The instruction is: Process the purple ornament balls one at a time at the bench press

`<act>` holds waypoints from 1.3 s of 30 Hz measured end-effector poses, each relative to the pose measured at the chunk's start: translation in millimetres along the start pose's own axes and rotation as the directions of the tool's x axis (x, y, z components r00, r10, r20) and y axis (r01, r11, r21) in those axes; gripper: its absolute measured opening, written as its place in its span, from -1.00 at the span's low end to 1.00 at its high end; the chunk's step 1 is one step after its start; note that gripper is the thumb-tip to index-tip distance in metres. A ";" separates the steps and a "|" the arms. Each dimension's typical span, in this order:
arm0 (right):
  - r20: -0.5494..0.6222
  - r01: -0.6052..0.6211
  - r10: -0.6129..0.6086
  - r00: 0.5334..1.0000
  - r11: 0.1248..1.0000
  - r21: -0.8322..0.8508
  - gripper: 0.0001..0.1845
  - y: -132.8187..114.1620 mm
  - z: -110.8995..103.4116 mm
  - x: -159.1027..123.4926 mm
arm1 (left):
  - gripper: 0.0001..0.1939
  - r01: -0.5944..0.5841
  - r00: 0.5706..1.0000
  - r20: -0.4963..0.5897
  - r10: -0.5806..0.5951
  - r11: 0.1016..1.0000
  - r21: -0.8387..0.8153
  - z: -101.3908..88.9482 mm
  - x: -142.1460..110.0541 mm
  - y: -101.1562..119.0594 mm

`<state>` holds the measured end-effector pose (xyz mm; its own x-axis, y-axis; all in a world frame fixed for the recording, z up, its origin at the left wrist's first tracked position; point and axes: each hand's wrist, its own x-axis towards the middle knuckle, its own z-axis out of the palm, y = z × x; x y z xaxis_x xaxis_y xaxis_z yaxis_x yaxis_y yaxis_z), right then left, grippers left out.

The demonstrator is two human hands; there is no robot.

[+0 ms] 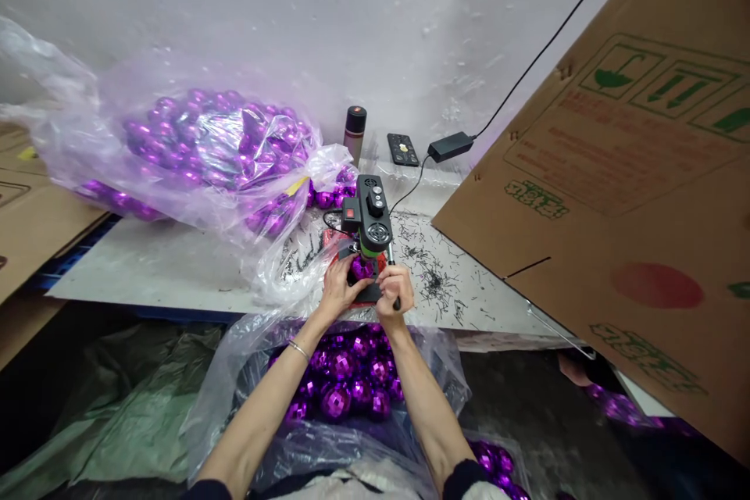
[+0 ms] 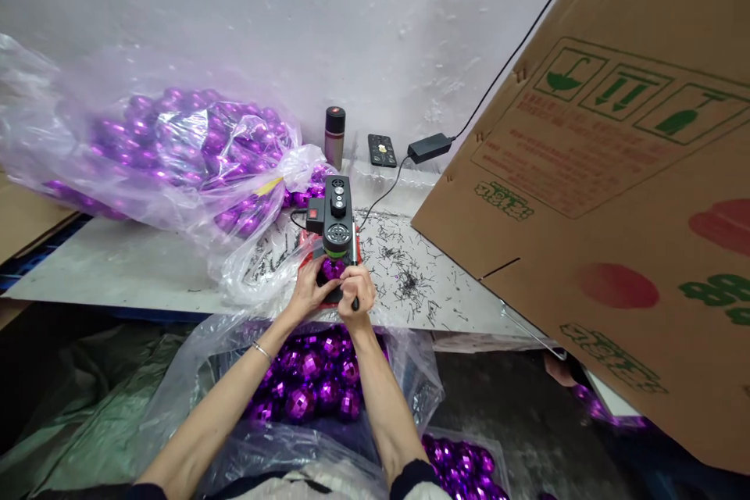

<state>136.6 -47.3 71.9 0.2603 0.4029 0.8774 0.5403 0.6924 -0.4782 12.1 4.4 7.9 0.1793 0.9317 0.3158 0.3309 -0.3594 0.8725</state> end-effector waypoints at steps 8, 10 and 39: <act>-0.013 -0.131 0.131 0.991 0.991 -0.022 -0.58 -27.9 -1.5 41.8 | -0.35 -0.062 0.998 -0.004 0.062 0.997 0.052 2.9 4.8 -3.1; 0.009 -0.277 0.277 0.961 0.961 -0.015 -0.54 -40.4 -1.4 62.9 | -0.35 -0.079 0.997 -0.016 0.081 0.993 0.085 3.0 5.7 -2.1; 0.056 -0.164 0.162 0.985 0.986 0.017 -0.56 -40.9 -6.3 58.0 | -0.26 -0.069 0.868 0.398 -0.296 0.724 0.687 -2.5 -153.2 -20.0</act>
<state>134.6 -56.1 142.5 0.2996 0.5428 0.7846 0.4768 0.6271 -0.6159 -24.4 -131.0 -56.9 0.4268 0.8946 -0.1324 0.8634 -0.3596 0.3538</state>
